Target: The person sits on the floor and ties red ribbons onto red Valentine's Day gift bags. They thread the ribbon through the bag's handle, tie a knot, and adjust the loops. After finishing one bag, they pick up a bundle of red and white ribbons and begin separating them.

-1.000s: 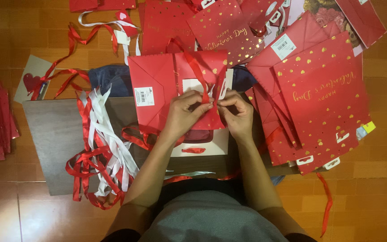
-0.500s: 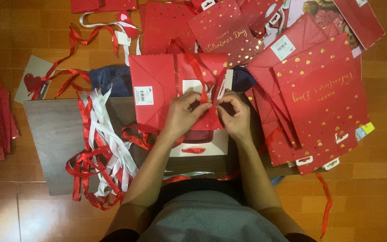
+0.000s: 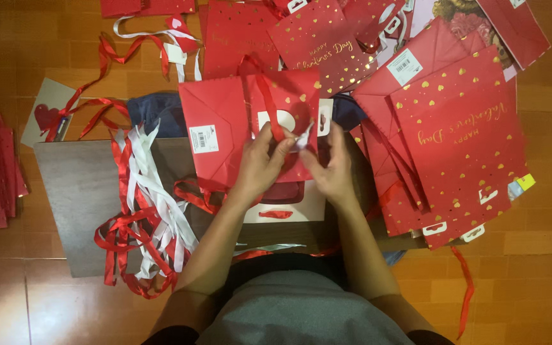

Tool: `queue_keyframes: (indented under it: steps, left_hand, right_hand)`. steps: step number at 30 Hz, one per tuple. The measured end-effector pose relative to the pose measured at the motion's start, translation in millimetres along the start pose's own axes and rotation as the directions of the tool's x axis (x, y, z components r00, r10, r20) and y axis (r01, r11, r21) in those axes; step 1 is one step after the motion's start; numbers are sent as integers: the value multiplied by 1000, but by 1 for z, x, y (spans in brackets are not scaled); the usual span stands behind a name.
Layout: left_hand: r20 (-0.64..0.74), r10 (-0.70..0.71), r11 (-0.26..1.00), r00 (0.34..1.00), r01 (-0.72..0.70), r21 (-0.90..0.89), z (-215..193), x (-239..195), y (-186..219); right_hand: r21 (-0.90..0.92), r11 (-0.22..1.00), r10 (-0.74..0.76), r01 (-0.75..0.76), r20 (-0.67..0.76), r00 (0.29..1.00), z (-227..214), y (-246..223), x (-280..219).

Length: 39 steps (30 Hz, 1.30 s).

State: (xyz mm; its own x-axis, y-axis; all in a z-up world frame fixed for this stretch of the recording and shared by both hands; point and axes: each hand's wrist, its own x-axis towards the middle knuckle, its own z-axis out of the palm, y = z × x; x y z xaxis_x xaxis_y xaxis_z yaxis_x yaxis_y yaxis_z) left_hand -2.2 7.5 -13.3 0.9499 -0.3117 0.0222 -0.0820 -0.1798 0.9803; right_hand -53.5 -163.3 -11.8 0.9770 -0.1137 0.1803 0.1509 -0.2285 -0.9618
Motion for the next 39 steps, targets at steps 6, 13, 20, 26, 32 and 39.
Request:
queue_keyframes:
  steps: [6, 13, 20, 26, 32, 39]
  left_hand:
    - [53, 0, 969, 999, 13, -248, -6, -12, 10]
    - [90, 85, 915, 992, -41, -402, -25, -25, 21]
    - [160, 141, 960, 977, -95, -263, -43, -39, 36]
    - [157, 128, 976, 979, -96, -198, -49, -38, 44]
    - [184, 177, 984, 967, -168, -61, -56, -37, 48]
    - [285, 152, 964, 946, -206, 170, -66, -35, 55]
  right_hand:
    - [246, 956, 192, -160, -109, 975, -6, -10, -16]
    - [90, 987, -80, 133, -443, 893, -32, 0, -34]
    - [-26, 958, -205, 284, -758, 619, -83, -22, -36]
    - [-28, 959, -186, 283, -815, 548, -146, -16, -58]
    - [-383, 921, -379, 73, -835, 399, -206, 41, -92]
    - [-784, 270, -834, -559, -481, 270, -188, 77, -80]
